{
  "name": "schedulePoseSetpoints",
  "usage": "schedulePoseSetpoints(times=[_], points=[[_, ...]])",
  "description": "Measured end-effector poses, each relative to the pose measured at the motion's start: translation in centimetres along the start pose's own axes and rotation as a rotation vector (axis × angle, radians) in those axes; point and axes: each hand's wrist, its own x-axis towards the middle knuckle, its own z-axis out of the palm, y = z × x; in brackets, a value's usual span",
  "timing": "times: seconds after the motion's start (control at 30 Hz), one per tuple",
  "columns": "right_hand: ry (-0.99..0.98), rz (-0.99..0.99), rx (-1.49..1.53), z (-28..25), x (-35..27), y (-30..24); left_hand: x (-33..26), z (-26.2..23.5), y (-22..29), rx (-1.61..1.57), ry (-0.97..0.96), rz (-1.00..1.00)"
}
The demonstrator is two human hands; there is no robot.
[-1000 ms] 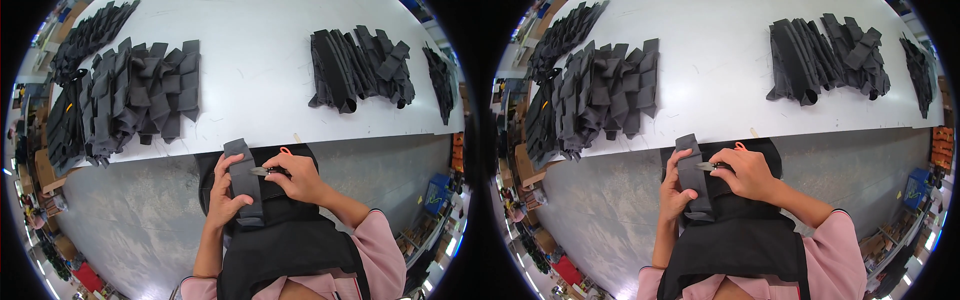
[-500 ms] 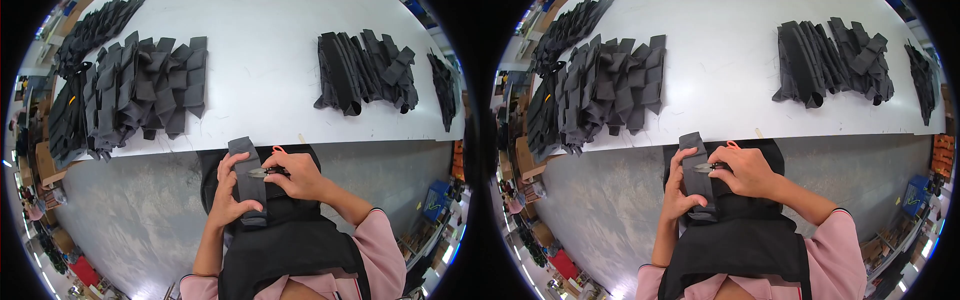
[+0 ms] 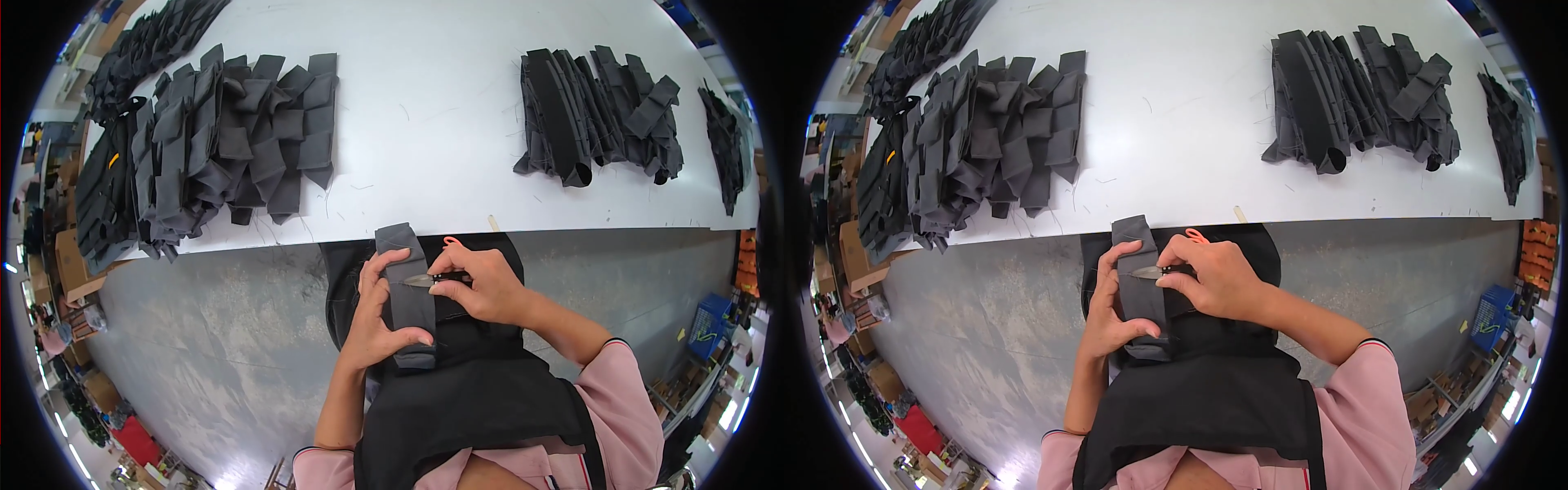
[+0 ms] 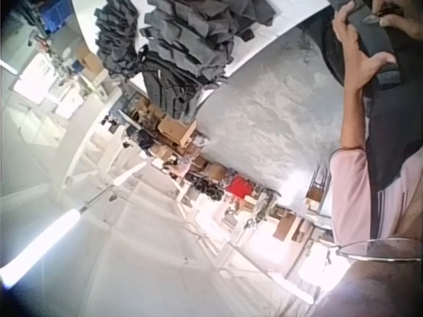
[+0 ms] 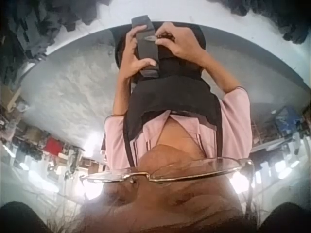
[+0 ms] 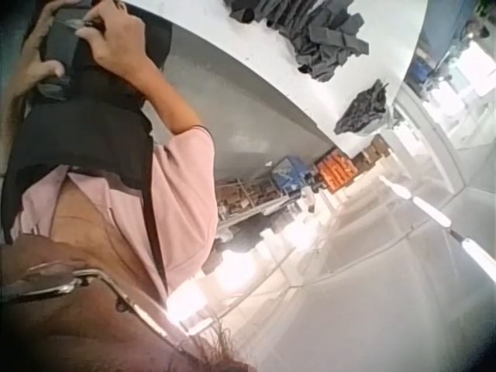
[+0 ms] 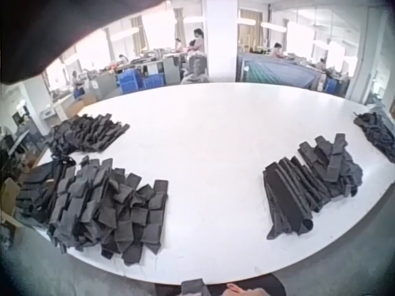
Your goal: Trimming loose threads from black fabric pieces using scissors.
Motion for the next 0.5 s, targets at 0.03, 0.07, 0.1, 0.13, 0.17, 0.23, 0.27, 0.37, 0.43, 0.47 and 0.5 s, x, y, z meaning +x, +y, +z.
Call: schedulePoseSetpoints(times=[0.03,0.07,0.1,0.13,0.17,0.23,0.27,0.37,0.43,0.47,0.5], points=[[0.003,0.042,0.017,0.2,-0.2,-0.1,0.0,0.0,0.0,0.000,0.001,-0.001],[0.002,0.042,0.017,0.6,-0.4,0.1,-0.1,-0.1,0.0,0.025,-0.008,0.006],[0.082,0.048,0.078,1.2,-0.8,0.5,0.0,-0.1,0.0,0.050,-0.018,0.015],[0.162,0.053,0.138,1.6,-1.0,0.7,0.1,0.0,0.0,0.048,-0.019,0.017],[0.164,0.054,0.136,1.6,-1.3,0.6,0.3,0.0,0.0,0.077,-0.035,0.034],[0.200,0.149,0.226,1.5,-1.5,0.0,0.2,-0.2,-0.2,0.108,-0.047,0.048],[0.199,0.148,0.227,1.3,-1.5,-0.2,0.1,-0.3,-0.3,0.128,-0.052,0.050],[0.181,0.103,0.174,0.9,-1.4,-0.5,0.2,-0.2,0.0,0.145,-0.053,0.050],[0.090,0.075,0.057,1.1,-0.8,0.1,0.3,0.1,0.5,0.140,-0.050,0.050],[0.091,0.074,0.056,1.1,-0.6,0.1,0.3,0.3,0.8,0.109,-0.021,0.030],[0.140,0.122,0.271,1.2,-0.3,0.0,0.2,0.5,1.0,0.077,0.011,0.007]])
